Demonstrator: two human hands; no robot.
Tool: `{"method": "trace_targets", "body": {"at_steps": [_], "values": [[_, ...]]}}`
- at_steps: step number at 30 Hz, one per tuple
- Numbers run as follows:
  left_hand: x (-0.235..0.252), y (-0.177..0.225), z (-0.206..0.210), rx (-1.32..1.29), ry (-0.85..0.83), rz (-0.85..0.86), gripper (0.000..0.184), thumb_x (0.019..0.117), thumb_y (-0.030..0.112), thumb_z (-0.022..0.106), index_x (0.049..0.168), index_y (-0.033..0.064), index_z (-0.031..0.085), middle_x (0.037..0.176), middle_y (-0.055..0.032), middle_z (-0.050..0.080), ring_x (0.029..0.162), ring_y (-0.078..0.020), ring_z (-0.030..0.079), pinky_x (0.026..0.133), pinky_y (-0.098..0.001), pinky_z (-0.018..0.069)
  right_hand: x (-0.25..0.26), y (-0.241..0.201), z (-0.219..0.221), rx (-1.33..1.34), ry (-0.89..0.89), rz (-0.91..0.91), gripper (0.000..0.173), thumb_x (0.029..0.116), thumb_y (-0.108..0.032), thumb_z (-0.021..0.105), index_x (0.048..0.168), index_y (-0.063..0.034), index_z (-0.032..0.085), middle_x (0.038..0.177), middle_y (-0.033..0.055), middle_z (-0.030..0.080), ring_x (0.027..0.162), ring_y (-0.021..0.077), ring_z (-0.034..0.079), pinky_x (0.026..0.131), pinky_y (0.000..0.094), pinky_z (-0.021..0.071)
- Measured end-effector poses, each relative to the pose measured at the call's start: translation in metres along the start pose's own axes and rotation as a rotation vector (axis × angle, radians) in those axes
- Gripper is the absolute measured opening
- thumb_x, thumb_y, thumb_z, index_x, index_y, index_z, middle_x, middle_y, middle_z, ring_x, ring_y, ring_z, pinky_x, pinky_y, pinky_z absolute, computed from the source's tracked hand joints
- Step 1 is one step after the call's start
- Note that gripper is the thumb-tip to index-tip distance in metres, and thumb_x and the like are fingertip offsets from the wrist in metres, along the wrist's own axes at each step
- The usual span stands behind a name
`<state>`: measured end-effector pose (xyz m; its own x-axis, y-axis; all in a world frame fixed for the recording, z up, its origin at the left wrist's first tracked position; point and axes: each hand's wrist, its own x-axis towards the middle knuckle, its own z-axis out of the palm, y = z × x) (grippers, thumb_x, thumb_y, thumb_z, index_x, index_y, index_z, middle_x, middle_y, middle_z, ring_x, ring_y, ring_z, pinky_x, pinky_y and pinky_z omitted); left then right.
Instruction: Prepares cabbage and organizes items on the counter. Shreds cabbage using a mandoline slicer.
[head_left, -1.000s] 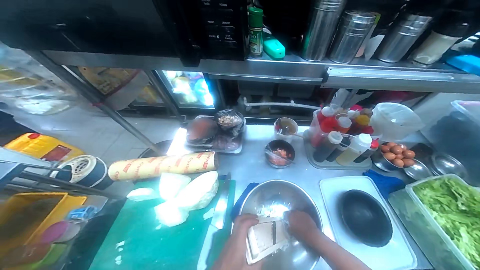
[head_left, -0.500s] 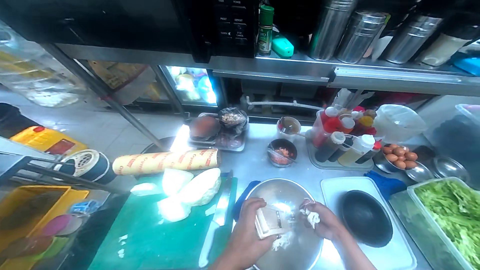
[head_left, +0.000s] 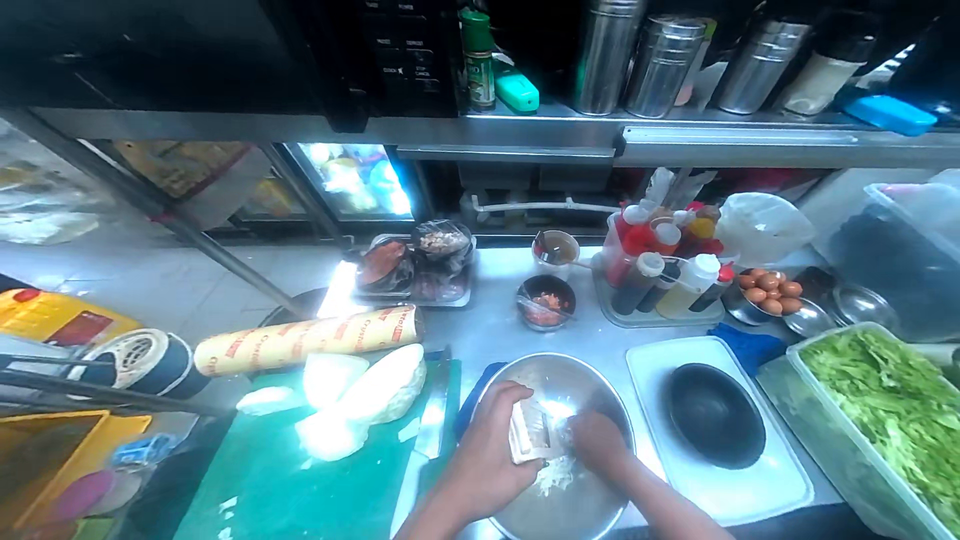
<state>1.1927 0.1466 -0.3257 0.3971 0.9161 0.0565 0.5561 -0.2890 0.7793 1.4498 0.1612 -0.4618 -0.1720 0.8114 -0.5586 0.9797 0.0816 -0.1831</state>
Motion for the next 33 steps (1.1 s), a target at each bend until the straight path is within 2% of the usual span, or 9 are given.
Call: {"method": "trace_targets", "body": {"at_steps": [2,6,9,12,15,18,23,26,33], "values": [[-0.001,-0.001,-0.002,-0.006,0.004,-0.011,0.093,0.0645,0.041,0.091,0.144,0.0235,0.048,0.144,-0.0015,0.049,0.137,-0.0129,0.046,0.111,-0.0338,0.0482,0.002,0.010,-0.013,0.228,0.051,-0.014,0.028,0.0874,-0.038,0.067,0.100,-0.0131,0.073,0.100,0.0121,0.073,0.097,0.0321,0.071,0.083,0.0598,0.0573],[-0.002,-0.003,-0.003,-0.050,0.031,-0.063,0.090,0.0663,0.042,0.092,0.143,0.0227,0.048,0.146,-0.0016,0.048,0.136,-0.0119,0.047,0.109,-0.0329,0.0504,-0.028,0.034,-0.040,1.216,-0.058,-0.029,0.022,0.0865,-0.024,0.077,0.102,-0.0106,0.069,0.084,0.0091,0.069,0.064,0.0206,0.064,0.054,0.0397,0.0541],[0.000,-0.005,0.001,-0.070,0.086,-0.064,0.087,0.0680,0.043,0.091,0.142,0.0217,0.050,0.146,-0.0008,0.049,0.136,-0.0119,0.047,0.110,-0.0331,0.0497,-0.044,0.045,-0.031,1.662,-0.215,-0.127,0.014,0.0881,-0.012,0.064,0.102,-0.0087,0.064,0.095,0.0126,0.071,0.071,0.0197,0.066,0.054,0.0328,0.0519],[0.004,-0.009,0.007,-0.074,0.126,-0.023,0.087,0.0686,0.045,0.091,0.142,0.0208,0.050,0.145,-0.0011,0.050,0.137,-0.0130,0.047,0.111,-0.0343,0.0492,-0.051,0.042,-0.013,1.766,-0.345,-0.238,0.035,0.0841,-0.010,0.062,0.119,-0.0100,0.066,0.099,0.0146,0.070,0.072,0.0198,0.065,0.054,0.0315,0.0508],[0.008,-0.013,0.009,-0.091,0.134,-0.007,0.087,0.0684,0.043,0.091,0.142,0.0197,0.050,0.145,-0.0014,0.049,0.136,-0.0129,0.048,0.110,-0.0340,0.0500,-0.053,0.025,0.000,1.680,-0.398,-0.220,0.031,0.0853,-0.013,0.074,0.116,-0.0116,0.068,0.092,0.0107,0.068,0.066,0.0158,0.062,0.051,0.0292,0.0491],[0.012,-0.012,0.005,-0.093,0.134,-0.034,0.090,0.0680,0.045,0.092,0.143,0.0198,0.049,0.146,-0.0019,0.049,0.134,-0.0121,0.050,0.107,-0.0344,0.0530,-0.046,0.000,0.008,1.157,-0.276,-0.076,0.025,0.0832,-0.025,0.082,0.100,-0.0105,0.070,0.081,0.0078,0.070,0.060,0.0176,0.063,0.052,0.0357,0.0532],[0.020,-0.011,0.003,-0.104,0.179,-0.143,0.091,0.0643,0.052,0.092,0.140,0.0226,0.051,0.139,0.0020,0.054,0.126,-0.0094,0.056,0.103,-0.0339,0.0551,-0.042,-0.042,0.033,0.231,-0.062,0.046,0.041,0.0821,-0.051,0.072,0.098,-0.0134,0.074,0.101,0.0119,0.074,0.099,0.0339,0.071,0.083,0.0634,0.0570],[0.021,-0.011,0.005,-0.132,0.210,-0.217,0.092,0.0628,0.052,0.093,0.140,0.0244,0.051,0.137,0.0039,0.055,0.122,-0.0079,0.058,0.099,-0.0329,0.0571,-0.044,-0.057,0.043,0.126,-0.045,0.113,0.043,0.0883,-0.052,0.066,0.103,-0.0123,0.073,0.108,0.0129,0.073,0.103,0.0352,0.070,0.083,0.0623,0.0569],[0.005,-0.006,-0.006,-0.429,0.381,-0.241,0.092,0.0615,0.032,0.098,0.138,0.0167,0.049,0.129,-0.0020,0.063,0.112,-0.0150,0.067,0.090,-0.0357,0.0637,-0.054,-0.031,0.027,0.324,-0.062,0.079,0.035,0.0839,-0.046,0.071,0.095,-0.0129,0.076,0.096,0.0113,0.074,0.094,0.0319,0.071,0.082,0.0604,0.0570]]}}
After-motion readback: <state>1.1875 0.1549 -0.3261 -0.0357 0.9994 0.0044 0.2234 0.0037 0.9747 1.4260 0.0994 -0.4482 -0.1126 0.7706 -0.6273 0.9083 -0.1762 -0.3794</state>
